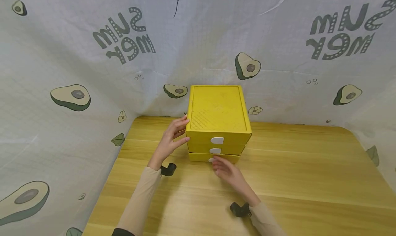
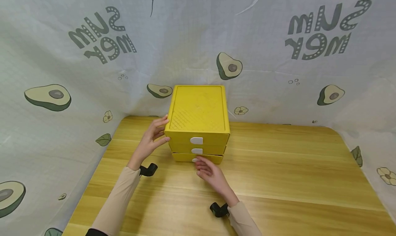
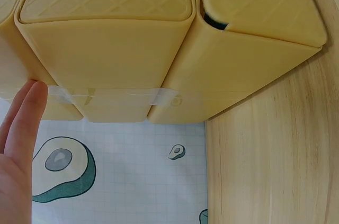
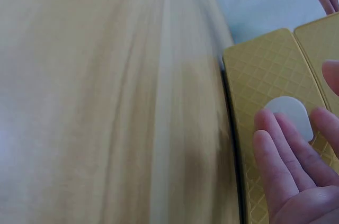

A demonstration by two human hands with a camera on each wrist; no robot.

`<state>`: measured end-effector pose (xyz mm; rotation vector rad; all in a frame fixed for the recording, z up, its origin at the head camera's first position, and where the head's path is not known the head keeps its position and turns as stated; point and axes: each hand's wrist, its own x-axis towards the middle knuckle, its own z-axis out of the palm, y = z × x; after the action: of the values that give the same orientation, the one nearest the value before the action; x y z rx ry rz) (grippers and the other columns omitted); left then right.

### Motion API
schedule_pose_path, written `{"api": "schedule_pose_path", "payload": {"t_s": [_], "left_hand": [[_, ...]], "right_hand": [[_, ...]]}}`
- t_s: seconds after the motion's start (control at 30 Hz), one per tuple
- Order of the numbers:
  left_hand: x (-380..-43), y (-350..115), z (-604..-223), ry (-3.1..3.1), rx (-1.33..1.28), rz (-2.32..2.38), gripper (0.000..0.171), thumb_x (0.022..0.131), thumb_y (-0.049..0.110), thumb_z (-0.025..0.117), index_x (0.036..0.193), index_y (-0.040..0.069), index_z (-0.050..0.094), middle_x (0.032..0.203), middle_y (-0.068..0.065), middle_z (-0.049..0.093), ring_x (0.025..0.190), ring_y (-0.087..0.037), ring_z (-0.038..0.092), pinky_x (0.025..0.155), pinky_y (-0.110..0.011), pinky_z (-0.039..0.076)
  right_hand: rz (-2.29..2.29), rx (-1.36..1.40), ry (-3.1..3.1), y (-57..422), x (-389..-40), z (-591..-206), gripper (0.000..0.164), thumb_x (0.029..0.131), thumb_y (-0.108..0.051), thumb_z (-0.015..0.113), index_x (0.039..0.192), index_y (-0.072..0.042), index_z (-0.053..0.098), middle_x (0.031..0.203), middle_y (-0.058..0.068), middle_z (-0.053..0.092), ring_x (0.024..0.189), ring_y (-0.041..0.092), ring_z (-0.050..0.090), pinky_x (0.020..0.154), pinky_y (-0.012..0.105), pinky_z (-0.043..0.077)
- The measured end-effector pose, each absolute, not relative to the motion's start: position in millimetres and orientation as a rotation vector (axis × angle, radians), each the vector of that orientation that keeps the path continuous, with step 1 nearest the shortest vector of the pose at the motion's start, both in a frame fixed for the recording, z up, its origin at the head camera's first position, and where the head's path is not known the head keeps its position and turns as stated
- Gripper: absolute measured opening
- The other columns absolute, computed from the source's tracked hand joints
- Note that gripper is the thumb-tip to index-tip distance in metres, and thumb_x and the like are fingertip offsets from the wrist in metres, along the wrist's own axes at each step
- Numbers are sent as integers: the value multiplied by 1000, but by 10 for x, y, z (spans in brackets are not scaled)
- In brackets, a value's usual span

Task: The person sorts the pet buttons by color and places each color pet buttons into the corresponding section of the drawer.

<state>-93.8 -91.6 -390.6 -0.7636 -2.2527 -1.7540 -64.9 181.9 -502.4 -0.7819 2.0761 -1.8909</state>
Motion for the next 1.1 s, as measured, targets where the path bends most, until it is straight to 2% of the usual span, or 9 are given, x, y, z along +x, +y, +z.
{"api": "schedule_pose_path", "payload": {"t_s": [0.27,0.6,0.87,1.1], "left_hand": [[-917,-912,-3843,-2248,-783,-1748,53,86,-12,63,134,-7,42,148,-25,30,123,-42,45,99,-55,41],[-946,-897,-3880,-2242,-783,-1760,53,86,-11,64,134,-7,43,148,-22,31,123,-44,44,99,-56,40],[-946,-899,-3887,-2259,-776,-1741,53,87,-9,64,135,-4,44,149,-19,31,125,-40,45,100,-54,41],[-921,-908,-3850,-2257,-792,-1722,52,87,-10,64,134,-7,43,147,-23,31,123,-44,45,99,-54,42]], "right_hand": [[-1893,-714,2056,1801,-702,-4995,44,93,3,58,135,10,45,124,31,53,113,46,52,93,23,47],[-1916,-746,2033,1856,-724,-5003,42,93,4,57,134,11,46,123,33,54,111,49,52,92,24,49],[-1893,-659,2069,1929,-728,-5012,42,93,-1,59,132,10,48,120,30,57,112,44,54,92,23,48],[-1862,-646,2106,1962,-712,-4990,42,93,-1,60,132,11,48,120,31,57,110,45,55,91,22,48]]}}
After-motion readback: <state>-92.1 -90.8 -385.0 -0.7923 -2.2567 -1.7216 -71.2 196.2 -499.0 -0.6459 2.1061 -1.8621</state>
